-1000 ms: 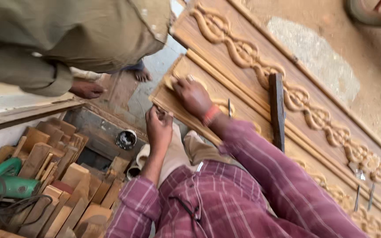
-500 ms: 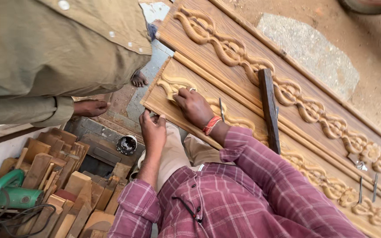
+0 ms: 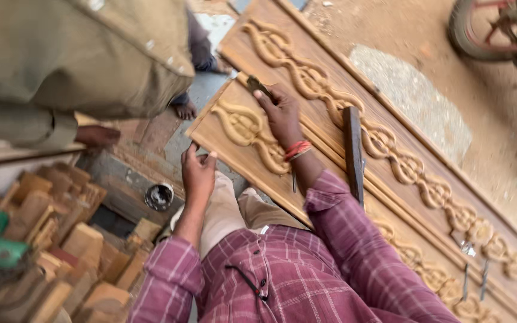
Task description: The person carves a decorative floral pattern into a wooden board using a chisel and a wooden mallet. They repeatedly position the chisel and strike it to shape the wood, occasionally brushing away debris with their hand.
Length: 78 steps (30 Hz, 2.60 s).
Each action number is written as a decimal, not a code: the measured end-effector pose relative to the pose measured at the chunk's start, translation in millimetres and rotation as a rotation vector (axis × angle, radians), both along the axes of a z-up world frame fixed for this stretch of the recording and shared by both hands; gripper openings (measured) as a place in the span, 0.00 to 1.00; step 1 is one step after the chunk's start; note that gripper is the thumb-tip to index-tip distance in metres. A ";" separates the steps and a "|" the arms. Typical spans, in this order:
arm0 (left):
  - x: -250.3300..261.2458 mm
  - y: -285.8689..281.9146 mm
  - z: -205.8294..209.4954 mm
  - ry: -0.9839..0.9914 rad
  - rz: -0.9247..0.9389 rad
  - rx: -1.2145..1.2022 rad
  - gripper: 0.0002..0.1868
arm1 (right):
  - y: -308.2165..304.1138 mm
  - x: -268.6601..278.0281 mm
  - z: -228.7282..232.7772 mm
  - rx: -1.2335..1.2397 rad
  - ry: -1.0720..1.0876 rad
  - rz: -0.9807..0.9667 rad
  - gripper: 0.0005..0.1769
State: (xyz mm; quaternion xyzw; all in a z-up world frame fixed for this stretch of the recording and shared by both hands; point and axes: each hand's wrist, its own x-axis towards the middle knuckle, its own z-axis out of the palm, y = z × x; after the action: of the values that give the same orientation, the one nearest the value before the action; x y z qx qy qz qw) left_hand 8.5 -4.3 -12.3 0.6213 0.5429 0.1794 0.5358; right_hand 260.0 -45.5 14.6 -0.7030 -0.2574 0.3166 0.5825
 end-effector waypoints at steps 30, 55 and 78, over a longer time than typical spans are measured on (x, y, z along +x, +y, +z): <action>-35.0 -78.6 -36.2 0.091 0.060 0.087 0.25 | -49.1 -1.1 26.2 -0.226 -1.327 0.804 0.22; 1.8 -67.8 48.0 0.173 0.157 0.479 0.25 | 6.0 35.6 16.8 -0.214 -1.012 0.922 0.23; 40.3 -21.8 3.4 0.113 0.386 0.192 0.23 | 12.1 40.7 7.5 0.033 -0.827 0.777 0.15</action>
State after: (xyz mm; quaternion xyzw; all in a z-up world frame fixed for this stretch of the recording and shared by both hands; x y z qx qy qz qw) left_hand 48.8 -26.2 -8.9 0.5632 0.6612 0.2945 0.3987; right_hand 300.7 -33.4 22.1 -0.6129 -0.7088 0.2023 0.2847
